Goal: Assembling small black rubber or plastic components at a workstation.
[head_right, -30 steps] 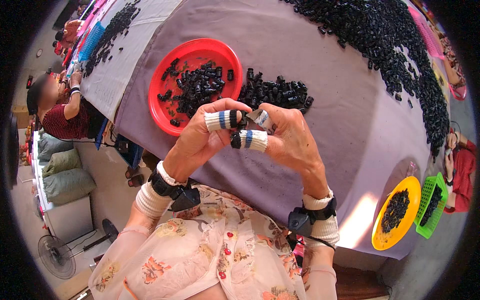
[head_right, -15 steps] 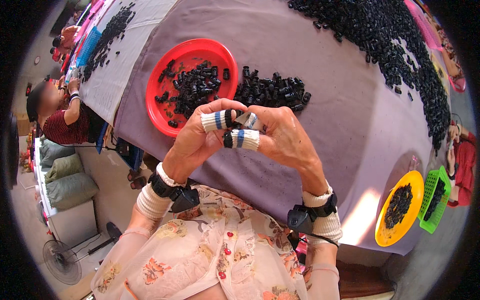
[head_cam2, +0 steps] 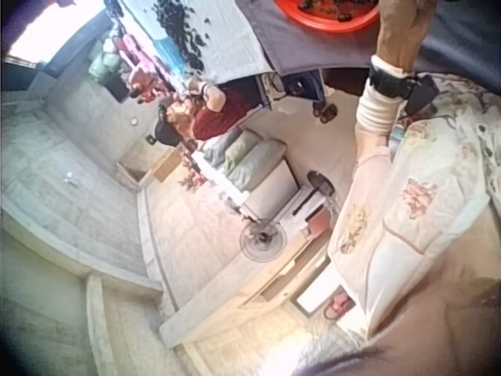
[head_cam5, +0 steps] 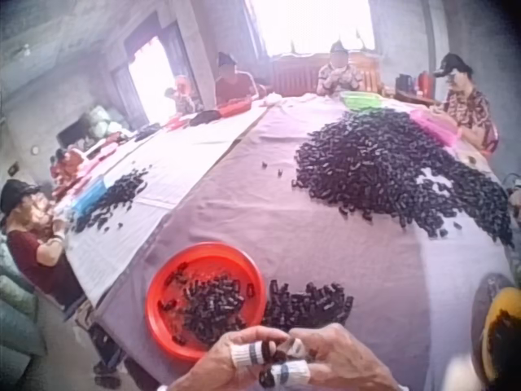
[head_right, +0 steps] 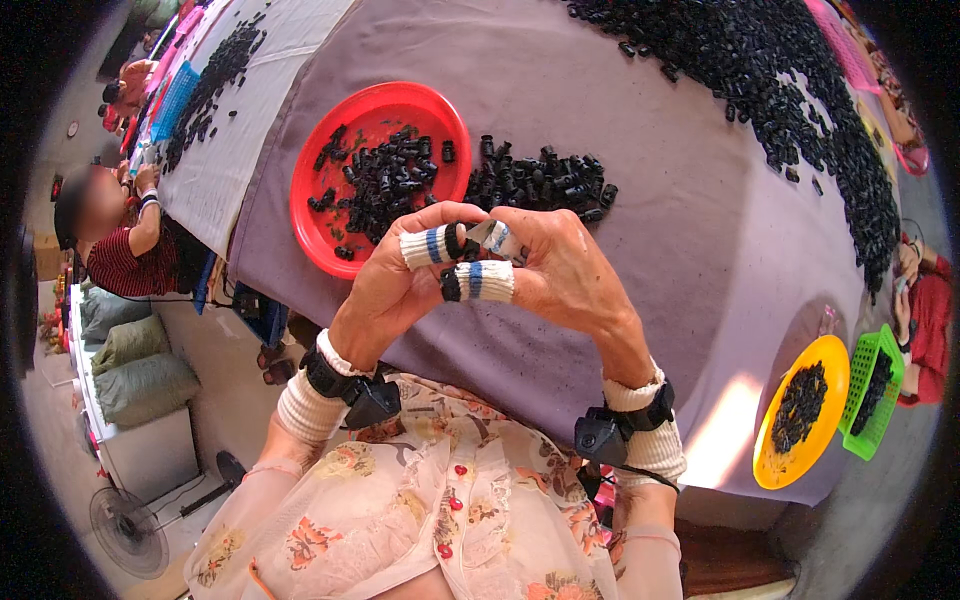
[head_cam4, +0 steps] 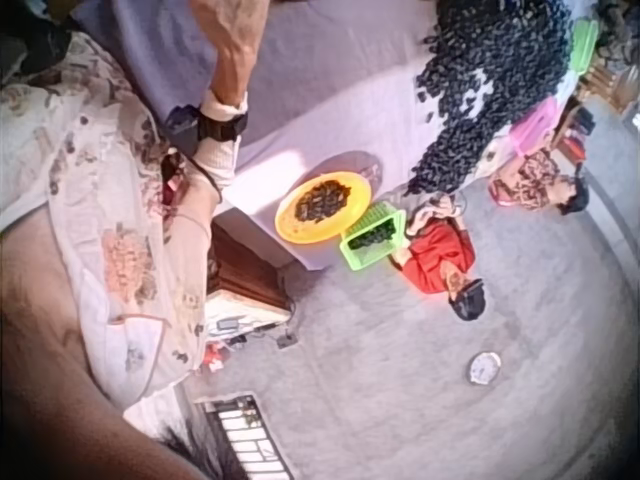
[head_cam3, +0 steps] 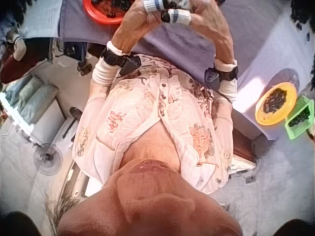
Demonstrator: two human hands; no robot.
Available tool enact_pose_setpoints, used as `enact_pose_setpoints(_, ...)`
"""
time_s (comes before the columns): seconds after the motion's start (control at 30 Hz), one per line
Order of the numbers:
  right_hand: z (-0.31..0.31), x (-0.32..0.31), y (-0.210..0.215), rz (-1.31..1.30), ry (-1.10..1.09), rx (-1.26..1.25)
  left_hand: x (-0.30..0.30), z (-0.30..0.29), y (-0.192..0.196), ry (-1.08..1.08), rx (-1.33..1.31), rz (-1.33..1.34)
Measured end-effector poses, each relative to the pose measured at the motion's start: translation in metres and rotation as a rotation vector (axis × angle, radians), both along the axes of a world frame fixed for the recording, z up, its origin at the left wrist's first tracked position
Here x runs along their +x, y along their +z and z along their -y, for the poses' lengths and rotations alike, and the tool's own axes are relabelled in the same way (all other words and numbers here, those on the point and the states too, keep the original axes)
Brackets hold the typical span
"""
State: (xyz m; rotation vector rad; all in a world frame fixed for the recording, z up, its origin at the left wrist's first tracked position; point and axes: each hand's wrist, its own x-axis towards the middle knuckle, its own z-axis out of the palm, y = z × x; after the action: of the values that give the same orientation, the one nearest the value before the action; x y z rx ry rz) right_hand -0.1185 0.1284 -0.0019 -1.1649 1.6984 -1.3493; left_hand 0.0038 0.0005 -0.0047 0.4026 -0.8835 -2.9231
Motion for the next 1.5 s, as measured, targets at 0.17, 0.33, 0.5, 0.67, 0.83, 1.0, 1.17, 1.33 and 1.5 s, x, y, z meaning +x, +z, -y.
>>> enact_pose_setpoints(0.17, -0.001, -0.001, 0.003, 0.064, 0.009, 0.004, -0.002, 0.000, -0.002, 0.021, -0.027, 0.025)
enact_pose_setpoints(0.33, -0.004, -0.008, 0.007, -0.044, -0.045, 0.023, 0.002, 0.004, -0.002, 0.068, -0.051, 0.010)
enact_pose_setpoints(0.5, -0.028, -0.004, -0.029, 0.172, -0.163, 0.159, 0.013, 0.014, -0.007, 0.168, 0.009, -0.060)
enact_pose_setpoints(0.67, -0.038, 0.005, -0.038, 0.334, -0.269, 0.196, 0.027, 0.024, -0.008, 0.261, 0.082, -0.161)
enact_pose_setpoints(0.83, -0.043, 0.007, -0.054, 0.512, -0.421, 0.190, 0.041, 0.029, -0.008, 0.365, 0.053, -0.097)
enact_pose_setpoints(1.0, -0.043, 0.008, -0.055, 0.531, -0.419, 0.112, 0.053, 0.038, -0.015, 0.411, 0.050, -0.100)
enact_pose_setpoints(1.17, -0.042, 0.007, -0.065, 0.496, -0.414, 0.072, 0.061, 0.042, -0.022, 0.461, 0.075, -0.060)
enact_pose_setpoints(1.33, -0.043, 0.008, -0.063, 0.466, -0.381, 0.055, 0.063, 0.059, -0.019, 0.520, -0.158, 0.008)
enact_pose_setpoints(1.5, -0.044, 0.008, -0.061, 0.530, -0.417, 0.024, 0.059, 0.087, -0.022, 0.718, -0.842, 0.272)
